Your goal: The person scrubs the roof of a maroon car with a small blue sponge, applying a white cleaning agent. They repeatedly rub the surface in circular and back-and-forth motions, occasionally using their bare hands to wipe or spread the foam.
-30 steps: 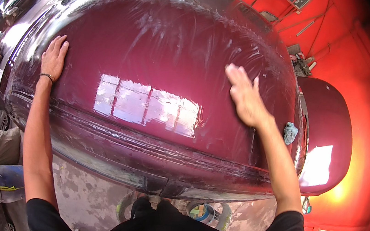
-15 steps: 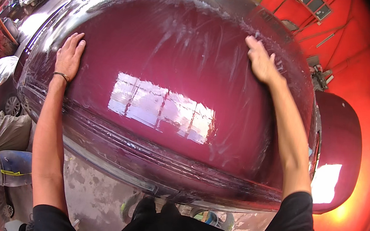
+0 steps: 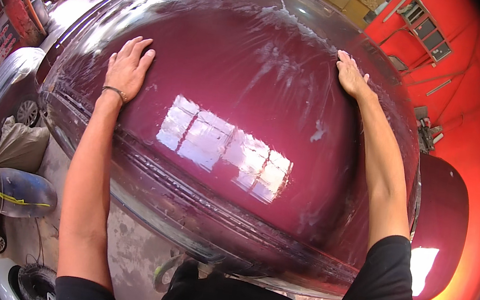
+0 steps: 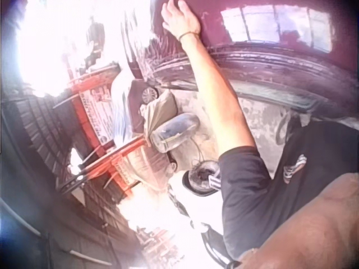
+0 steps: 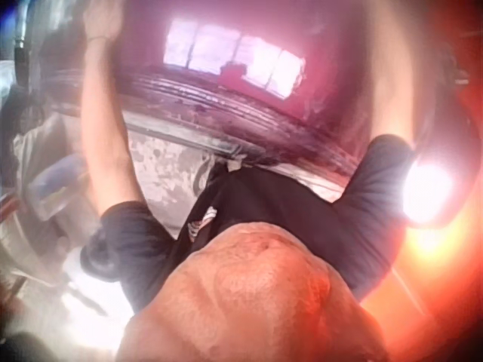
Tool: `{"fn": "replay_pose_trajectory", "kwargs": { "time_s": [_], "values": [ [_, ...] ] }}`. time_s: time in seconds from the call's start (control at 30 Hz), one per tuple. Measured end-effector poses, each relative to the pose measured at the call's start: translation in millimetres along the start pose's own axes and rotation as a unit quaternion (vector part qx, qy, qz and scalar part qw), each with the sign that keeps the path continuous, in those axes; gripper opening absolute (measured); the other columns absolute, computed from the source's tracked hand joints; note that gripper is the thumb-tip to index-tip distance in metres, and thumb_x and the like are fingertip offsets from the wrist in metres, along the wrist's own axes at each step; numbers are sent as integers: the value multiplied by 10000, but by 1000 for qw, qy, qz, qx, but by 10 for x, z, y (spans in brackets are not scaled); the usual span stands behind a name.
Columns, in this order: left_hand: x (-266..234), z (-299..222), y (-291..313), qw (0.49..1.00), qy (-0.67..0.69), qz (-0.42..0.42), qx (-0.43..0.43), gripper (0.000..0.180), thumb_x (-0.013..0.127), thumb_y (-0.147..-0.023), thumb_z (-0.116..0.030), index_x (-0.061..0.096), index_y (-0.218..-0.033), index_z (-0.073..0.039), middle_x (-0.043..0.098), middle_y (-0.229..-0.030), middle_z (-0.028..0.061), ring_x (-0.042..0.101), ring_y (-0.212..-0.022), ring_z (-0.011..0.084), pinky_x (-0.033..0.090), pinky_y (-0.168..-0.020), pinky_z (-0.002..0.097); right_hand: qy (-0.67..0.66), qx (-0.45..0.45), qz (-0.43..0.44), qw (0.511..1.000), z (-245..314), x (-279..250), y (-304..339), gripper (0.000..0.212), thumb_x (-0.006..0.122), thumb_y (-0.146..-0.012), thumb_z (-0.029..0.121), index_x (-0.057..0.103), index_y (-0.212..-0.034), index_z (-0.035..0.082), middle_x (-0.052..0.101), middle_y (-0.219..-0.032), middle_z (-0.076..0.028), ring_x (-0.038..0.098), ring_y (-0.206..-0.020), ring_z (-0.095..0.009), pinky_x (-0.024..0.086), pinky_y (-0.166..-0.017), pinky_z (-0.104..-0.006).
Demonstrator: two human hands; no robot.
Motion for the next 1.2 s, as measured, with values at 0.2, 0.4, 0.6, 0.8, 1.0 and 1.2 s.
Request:
{"fn": "replay_pose_trajectory", "kwargs": {
  "time_s": [0.2,0.4,0.6,0.8,1.0,1.2],
  "values": [
    [-212,264,153,999,-29,-11,-42,558,464,-1171,-538,567,-1616,-216,472,-1755,110,368,-1671,316,246,-1352,636,5,-257,61,965,1674,4,1562,648,332,-1178,349,280,-1802,184,221,-1889,-85,135,-1752,-345,43,-1373,-715],
    [-155,84,114,1000,-5,-13,-23,547,450,-1179,-528,574,-1614,-220,485,-1747,107,384,-1662,314,248,-1345,628,10,-198,30,980,1135,19,325,624,314,-1193,391,301,-1797,235,212,-1896,-40,118,-1757,-323,-1,-1335,-777],
    [-94,-5,60,1000,-1,-5,-8,565,459,-1171,-538,573,-1611,-201,483,-1745,114,383,-1662,316,240,-1350,628,-10,-87,6,996,1183,94,-323,643,310,-1180,402,295,-1794,212,234,-1890,-37,148,-1752,-325,41,-1327,-793],
    [-218,251,184,999,-27,-13,-46,578,450,-1174,-546,559,-1624,-200,462,-1758,113,356,-1675,312,226,-1357,634,-4,-323,76,943,2488,137,1247,637,318,-1178,357,289,-1802,230,239,-1885,-68,140,-1751,-339,18,-1376,-711],
    [-133,-85,71,1000,17,-4,-17,582,457,-1171,-541,568,-1624,-194,469,-1754,125,352,-1677,318,225,-1357,631,15,-153,10,988,1805,31,-482,645,329,-1171,384,307,-1791,206,239,-1888,-48,157,-1749,-341,74,-1335,-785],
    [-159,81,115,1000,-3,-7,-30,574,456,-1171,-534,562,-1620,-193,463,-1753,124,349,-1677,320,231,-1349,654,-9,-216,-7,976,2439,237,-129,628,340,-1161,356,366,-1758,162,256,-1878,-89,204,-1733,-377,89,-1331,-797]
  ]
}}
Point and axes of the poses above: each hand's wrist, its own y-axis away from the middle knuckle, its own x-axis out of the palm, z = x × y, the point moved 6 cm from there along -y, towards the middle knuckle
